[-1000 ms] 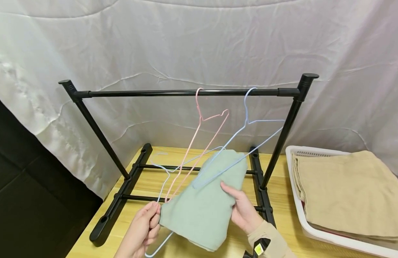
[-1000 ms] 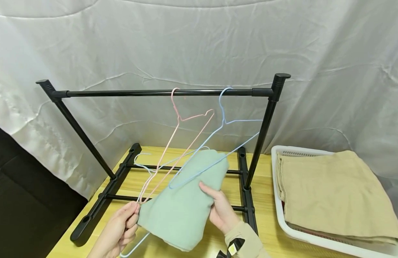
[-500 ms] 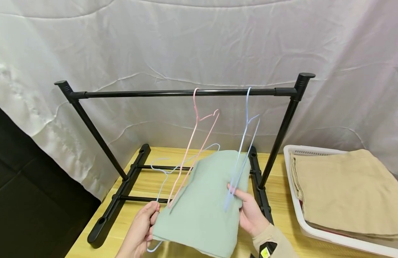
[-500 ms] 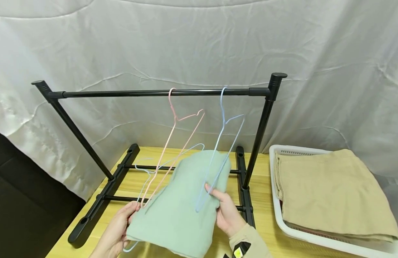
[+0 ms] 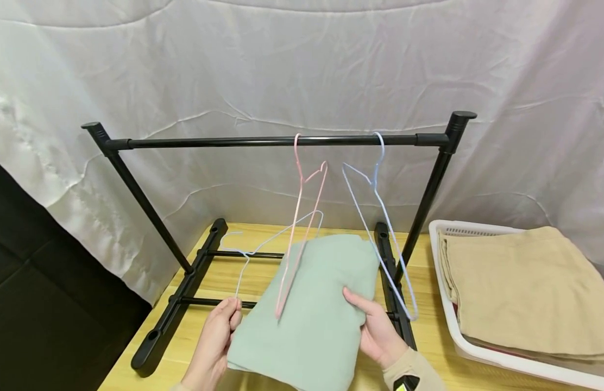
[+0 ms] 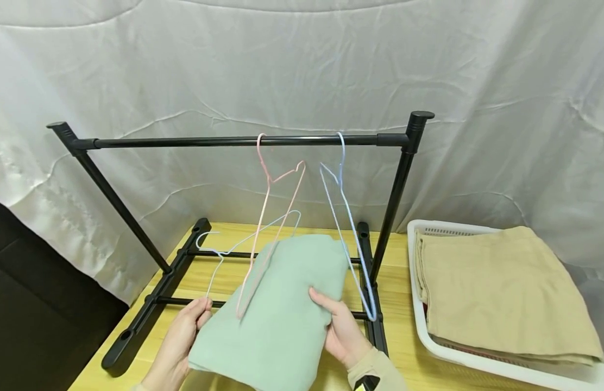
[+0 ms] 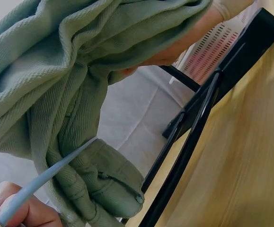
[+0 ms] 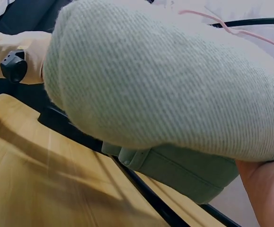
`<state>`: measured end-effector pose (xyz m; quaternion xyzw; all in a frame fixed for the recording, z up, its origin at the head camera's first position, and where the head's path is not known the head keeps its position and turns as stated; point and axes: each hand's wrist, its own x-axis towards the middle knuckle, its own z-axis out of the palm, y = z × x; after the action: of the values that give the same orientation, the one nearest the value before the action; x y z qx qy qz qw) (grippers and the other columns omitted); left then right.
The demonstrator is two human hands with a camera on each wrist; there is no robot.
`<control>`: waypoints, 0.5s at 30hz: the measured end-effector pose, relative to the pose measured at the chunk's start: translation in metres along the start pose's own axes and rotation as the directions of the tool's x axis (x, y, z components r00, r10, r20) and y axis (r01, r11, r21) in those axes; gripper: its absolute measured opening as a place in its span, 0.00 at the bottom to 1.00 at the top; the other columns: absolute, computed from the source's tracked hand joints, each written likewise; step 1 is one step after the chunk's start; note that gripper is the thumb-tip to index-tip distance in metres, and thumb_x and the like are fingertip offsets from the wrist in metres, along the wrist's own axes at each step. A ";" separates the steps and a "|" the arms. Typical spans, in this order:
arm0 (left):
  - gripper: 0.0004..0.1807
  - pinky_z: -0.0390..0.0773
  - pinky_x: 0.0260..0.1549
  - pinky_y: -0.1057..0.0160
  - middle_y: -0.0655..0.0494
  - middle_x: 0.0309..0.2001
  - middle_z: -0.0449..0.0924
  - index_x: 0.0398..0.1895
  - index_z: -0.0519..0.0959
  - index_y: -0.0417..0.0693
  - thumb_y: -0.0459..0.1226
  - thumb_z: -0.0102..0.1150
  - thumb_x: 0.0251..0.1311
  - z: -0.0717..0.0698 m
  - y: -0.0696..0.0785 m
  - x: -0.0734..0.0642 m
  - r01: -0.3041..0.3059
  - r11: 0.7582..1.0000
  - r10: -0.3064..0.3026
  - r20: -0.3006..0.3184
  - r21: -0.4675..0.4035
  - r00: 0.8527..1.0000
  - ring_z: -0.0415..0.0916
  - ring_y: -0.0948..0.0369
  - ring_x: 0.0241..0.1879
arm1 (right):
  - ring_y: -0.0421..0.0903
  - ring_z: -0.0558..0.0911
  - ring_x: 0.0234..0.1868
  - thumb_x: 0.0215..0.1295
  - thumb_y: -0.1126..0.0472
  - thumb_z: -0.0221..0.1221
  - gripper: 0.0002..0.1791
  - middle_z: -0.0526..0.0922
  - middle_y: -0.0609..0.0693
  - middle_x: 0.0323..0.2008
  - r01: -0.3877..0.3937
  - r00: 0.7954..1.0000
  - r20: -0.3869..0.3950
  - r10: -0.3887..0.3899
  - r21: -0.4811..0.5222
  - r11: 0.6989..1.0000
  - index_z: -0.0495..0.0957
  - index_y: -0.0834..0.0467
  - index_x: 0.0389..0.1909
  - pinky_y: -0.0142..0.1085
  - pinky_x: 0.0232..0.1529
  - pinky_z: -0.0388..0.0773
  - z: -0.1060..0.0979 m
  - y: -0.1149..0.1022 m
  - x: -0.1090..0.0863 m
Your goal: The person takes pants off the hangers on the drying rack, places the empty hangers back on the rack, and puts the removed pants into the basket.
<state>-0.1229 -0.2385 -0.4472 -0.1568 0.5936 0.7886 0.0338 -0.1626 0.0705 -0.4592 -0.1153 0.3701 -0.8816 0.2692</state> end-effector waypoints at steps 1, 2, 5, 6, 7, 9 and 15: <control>0.17 0.54 0.14 0.70 0.64 0.18 0.52 0.36 0.67 0.50 0.41 0.36 0.89 0.000 0.000 0.001 0.001 1.000 -0.001 0.000 -0.004 1.000 0.48 0.67 0.14 | 0.36 0.84 0.57 0.87 0.56 0.48 0.17 0.82 0.40 0.56 0.004 1.000 0.000 -0.004 0.007 1.000 0.54 0.50 0.66 0.32 0.65 0.81 0.000 0.000 -0.001; 0.16 0.54 0.14 0.70 0.64 0.18 0.51 0.36 0.67 0.50 0.41 0.36 0.89 0.001 0.000 0.001 0.004 1.000 -0.004 0.002 -0.010 1.000 0.48 0.67 0.14 | 0.36 0.84 0.57 0.87 0.57 0.48 0.16 0.82 0.40 0.56 0.007 1.000 0.004 -0.007 0.009 1.000 0.54 0.50 0.65 0.33 0.65 0.81 -0.001 0.001 -0.001; 0.16 0.52 0.14 0.70 0.64 0.18 0.50 0.36 0.67 0.50 0.41 0.36 0.89 0.001 0.001 0.003 0.014 0.999 -0.013 0.009 -0.039 1.000 0.46 0.67 0.14 | 0.36 0.84 0.58 0.88 0.57 0.48 0.14 0.82 0.40 0.56 0.013 0.999 0.029 -0.013 0.029 1.000 0.56 0.50 0.65 0.33 0.65 0.81 -0.002 0.002 -0.004; 0.16 0.51 0.13 0.70 0.65 0.18 0.50 0.36 0.67 0.50 0.41 0.36 0.89 0.001 0.001 0.003 0.018 0.999 -0.017 0.013 -0.048 1.000 0.45 0.67 0.14 | 0.37 0.85 0.58 0.88 0.57 0.47 0.14 0.83 0.40 0.56 0.016 0.999 0.039 -0.018 0.037 0.999 0.56 0.50 0.64 0.33 0.65 0.81 -0.002 0.002 -0.005; 0.16 0.51 0.13 0.70 0.65 0.18 0.50 0.36 0.67 0.51 0.41 0.36 0.89 0.001 0.001 0.004 0.022 0.998 -0.021 0.016 -0.058 1.000 0.45 0.68 0.14 | 0.37 0.85 0.58 0.88 0.57 0.47 0.14 0.82 0.40 0.56 0.019 0.998 0.051 -0.021 0.045 0.999 0.56 0.50 0.64 0.33 0.65 0.81 -0.002 0.002 -0.006; 0.17 0.50 0.13 0.71 0.65 0.18 0.50 0.35 0.67 0.51 0.41 0.35 0.89 0.001 0.000 0.005 0.022 0.997 -0.021 0.021 -0.073 1.000 0.45 0.68 0.14 | 0.37 0.84 0.58 0.88 0.58 0.46 0.14 0.82 0.41 0.57 0.024 0.997 0.074 -0.029 0.057 0.998 0.56 0.50 0.65 0.33 0.66 0.81 -0.003 0.002 -0.007; 0.18 0.51 0.14 0.71 0.65 0.18 0.49 0.34 0.66 0.51 0.41 0.34 0.89 0.003 -0.001 0.008 0.023 0.993 -0.019 0.031 -0.117 0.999 0.45 0.68 0.14 | 0.38 0.83 0.61 0.88 0.59 0.45 0.13 0.81 0.42 0.59 0.047 0.991 0.123 -0.056 0.077 0.996 0.57 0.50 0.66 0.34 0.68 0.80 -0.003 0.000 -0.012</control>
<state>-0.1306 -0.2364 -0.4491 -0.1530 0.5441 0.8239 0.0415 -0.1535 0.0793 -0.4613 -0.1696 0.3166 -0.8924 0.2731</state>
